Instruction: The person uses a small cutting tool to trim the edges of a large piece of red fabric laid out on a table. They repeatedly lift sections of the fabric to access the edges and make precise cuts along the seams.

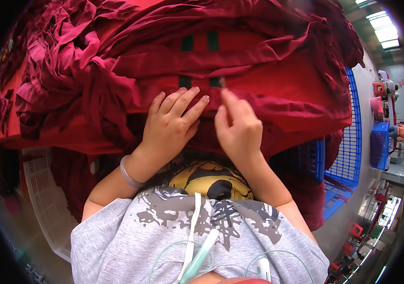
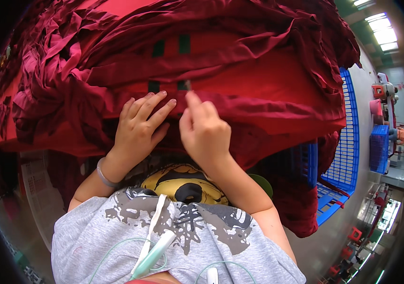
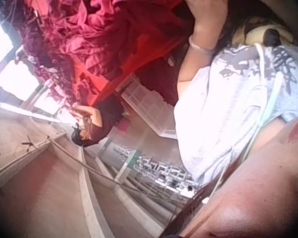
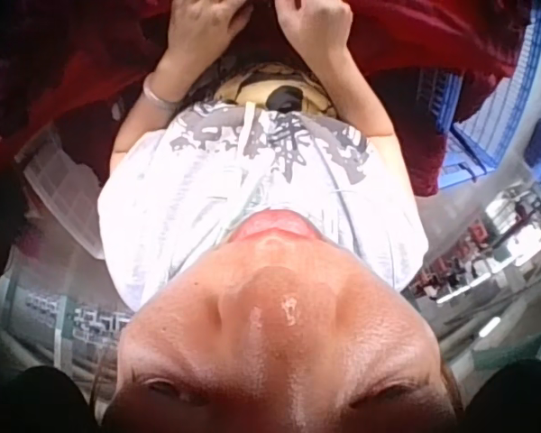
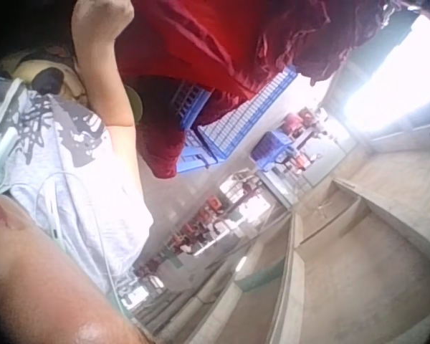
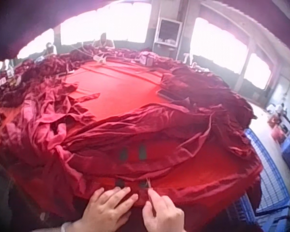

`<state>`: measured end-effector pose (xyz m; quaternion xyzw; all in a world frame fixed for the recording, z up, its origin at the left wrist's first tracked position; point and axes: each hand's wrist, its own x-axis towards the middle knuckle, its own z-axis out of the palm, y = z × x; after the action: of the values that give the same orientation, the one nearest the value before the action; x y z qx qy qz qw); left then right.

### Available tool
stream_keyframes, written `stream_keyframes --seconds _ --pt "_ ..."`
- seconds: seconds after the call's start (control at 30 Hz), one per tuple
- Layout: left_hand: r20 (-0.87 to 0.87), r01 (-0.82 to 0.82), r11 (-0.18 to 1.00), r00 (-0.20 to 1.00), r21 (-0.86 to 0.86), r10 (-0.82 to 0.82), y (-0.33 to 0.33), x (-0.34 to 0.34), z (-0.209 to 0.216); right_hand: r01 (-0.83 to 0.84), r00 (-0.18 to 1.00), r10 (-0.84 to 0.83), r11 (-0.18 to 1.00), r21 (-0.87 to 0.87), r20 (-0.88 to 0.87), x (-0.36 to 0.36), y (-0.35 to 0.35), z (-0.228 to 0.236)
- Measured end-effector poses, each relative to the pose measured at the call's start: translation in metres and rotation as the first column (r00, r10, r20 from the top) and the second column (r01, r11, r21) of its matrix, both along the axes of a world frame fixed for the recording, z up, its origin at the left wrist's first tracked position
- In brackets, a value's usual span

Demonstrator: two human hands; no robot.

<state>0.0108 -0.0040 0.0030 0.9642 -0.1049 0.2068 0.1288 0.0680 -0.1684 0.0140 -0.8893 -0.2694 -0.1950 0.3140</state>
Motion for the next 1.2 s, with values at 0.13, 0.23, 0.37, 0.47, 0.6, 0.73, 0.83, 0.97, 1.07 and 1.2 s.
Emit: stream_keyframes --seconds 0.13,0.23,0.37,0.47,0.6,0.73,0.83,0.97,1.07,1.2 --pt "-0.035 0.007 0.998 0.999 -0.067 -0.009 0.001 -0.002 0.001 0.06 0.968 0.009 0.961 0.269 -0.25 0.022 -0.014 0.01" --pt "-0.033 0.01 0.968 0.999 -0.252 -0.019 0.002 -0.003 0.001 -0.107 0.953 0.141 0.985 0.136 -0.27 -0.002 -0.012 0.026" --pt "0.042 0.045 0.95 0.999 -0.31 -0.033 0.01 -0.004 -0.008 -0.266 0.938 0.239 0.96 -0.081 -0.25 -0.017 -0.012 0.018" --pt "0.045 0.042 0.977 0.998 -0.21 -0.034 0.008 -0.003 -0.007 -0.252 0.949 0.207 0.952 -0.175 -0.24 -0.018 -0.006 0.02" --pt "0.034 0.025 0.987 0.999 -0.159 -0.02 0.007 -0.001 -0.003 -0.22 0.96 0.177 0.955 -0.197 -0.215 -0.017 0.004 0.02" --pt "0.084 0.017 0.992 0.996 -0.127 -0.006 0.005 0.002 -0.003 -0.139 0.979 0.116 0.981 -0.134 -0.167 -0.011 0.009 0.014" --pt "0.053 0.008 0.993 0.999 -0.118 -0.002 0.004 0.001 0.0 0.005 0.998 -0.005 1.0 -0.007 -0.055 0.008 0.009 0.012" --pt "0.034 0.019 0.988 0.999 -0.154 -0.013 0.005 -0.001 -0.002 -0.193 0.976 0.186 0.98 -0.053 -0.112 -0.009 -0.007 0.024" --pt "0.038 0.027 0.989 0.999 -0.143 -0.022 0.005 -0.002 -0.003 -0.241 0.96 0.205 0.951 -0.192 -0.19 -0.019 -0.011 0.024" --pt "0.041 0.031 0.989 0.999 -0.145 -0.026 0.006 -0.001 -0.006 -0.211 0.972 0.188 0.962 -0.171 -0.139 -0.008 0.002 0.014"
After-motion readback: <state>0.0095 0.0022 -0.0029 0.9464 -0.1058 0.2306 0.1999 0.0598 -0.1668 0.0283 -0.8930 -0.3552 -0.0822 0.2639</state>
